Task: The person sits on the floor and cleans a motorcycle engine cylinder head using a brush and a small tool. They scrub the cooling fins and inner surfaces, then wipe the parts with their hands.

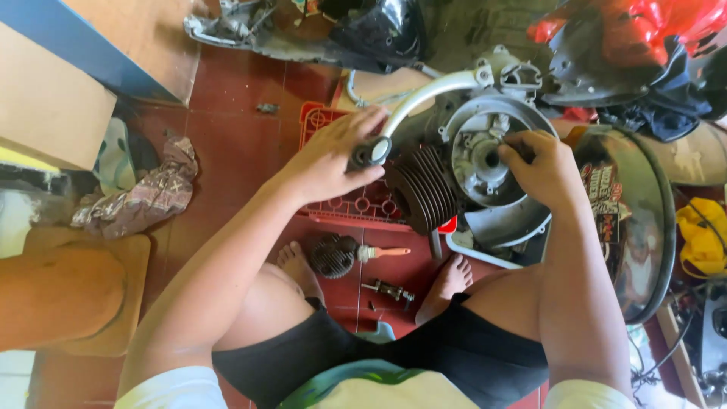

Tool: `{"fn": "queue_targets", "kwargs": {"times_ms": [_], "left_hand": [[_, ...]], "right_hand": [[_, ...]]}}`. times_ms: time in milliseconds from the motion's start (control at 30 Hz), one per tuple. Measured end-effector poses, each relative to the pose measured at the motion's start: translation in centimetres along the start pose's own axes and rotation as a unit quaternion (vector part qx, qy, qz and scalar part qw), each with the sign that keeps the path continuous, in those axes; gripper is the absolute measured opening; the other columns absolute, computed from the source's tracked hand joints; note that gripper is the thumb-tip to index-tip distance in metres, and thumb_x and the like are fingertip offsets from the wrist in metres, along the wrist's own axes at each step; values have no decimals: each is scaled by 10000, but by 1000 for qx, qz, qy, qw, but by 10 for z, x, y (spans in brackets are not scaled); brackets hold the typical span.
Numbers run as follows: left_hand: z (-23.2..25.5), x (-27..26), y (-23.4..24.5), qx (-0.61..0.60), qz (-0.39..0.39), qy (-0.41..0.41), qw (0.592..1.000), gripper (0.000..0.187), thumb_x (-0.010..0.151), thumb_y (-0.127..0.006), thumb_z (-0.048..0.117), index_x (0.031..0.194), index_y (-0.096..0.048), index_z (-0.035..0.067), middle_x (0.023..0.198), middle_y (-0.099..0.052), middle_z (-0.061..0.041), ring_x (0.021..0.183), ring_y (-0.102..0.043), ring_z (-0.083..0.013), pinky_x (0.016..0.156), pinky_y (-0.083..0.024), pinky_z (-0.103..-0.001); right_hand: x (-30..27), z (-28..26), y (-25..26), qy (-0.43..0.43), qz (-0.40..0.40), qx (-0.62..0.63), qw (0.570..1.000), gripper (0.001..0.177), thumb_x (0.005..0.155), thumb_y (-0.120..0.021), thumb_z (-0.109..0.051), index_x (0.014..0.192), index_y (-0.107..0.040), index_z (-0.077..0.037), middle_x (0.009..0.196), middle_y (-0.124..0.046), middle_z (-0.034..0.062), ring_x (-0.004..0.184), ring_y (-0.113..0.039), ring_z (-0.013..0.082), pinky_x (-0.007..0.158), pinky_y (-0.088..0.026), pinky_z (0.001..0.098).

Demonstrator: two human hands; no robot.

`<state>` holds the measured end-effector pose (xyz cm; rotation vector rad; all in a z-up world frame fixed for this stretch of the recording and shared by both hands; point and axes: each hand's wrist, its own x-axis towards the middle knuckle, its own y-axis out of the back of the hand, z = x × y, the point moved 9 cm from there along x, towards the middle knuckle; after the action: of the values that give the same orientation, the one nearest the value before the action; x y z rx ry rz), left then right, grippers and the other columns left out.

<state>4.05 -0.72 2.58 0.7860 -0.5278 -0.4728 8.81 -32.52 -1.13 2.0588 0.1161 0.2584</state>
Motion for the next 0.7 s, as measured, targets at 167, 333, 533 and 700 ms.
{"fn": "queue_targets", "kwargs": {"times_ms": [167,333,533,700], "left_hand": [[-33,-30,-41,2,-126,131,983,569,1015,-578,415,1472,-471,95,1430,-522,-280,1333,-500,-458,1096,-419,-600],[-20,-50,-88,29,-180,136,974,518,993,-585,489,1230,-642,32,1145,-703,-231,1116,-672,-406,974,-541,-529],[-26,-45,-102,85,-23,143,986,382,900,-691,468,1144,-660,176,837,-771,-44,825,-755,-282,727,-582,-455],[-70,-49,-126,109,-16,189,976,222,900,-693,475,927,-693,255,713,-721,9,760,-742,-250,702,-585,-396]], "right_hand": [[-4,-11,7,13,26,19,999,197,1012,-749,-276,1170,-768,-160,994,-733,92,954,-711,338,801,-572,459],[-22,3,27,-53,8,31,998,210,1044,-683,-322,1203,-753,-206,997,-745,74,931,-710,323,779,-567,469],[-22,64,45,-131,43,99,986,318,1049,-740,-357,1259,-723,-119,1116,-731,135,996,-712,334,830,-556,465],[-13,124,24,-223,34,76,971,533,992,-756,-578,1276,-703,-129,1130,-728,115,1130,-668,362,951,-525,533]]}}
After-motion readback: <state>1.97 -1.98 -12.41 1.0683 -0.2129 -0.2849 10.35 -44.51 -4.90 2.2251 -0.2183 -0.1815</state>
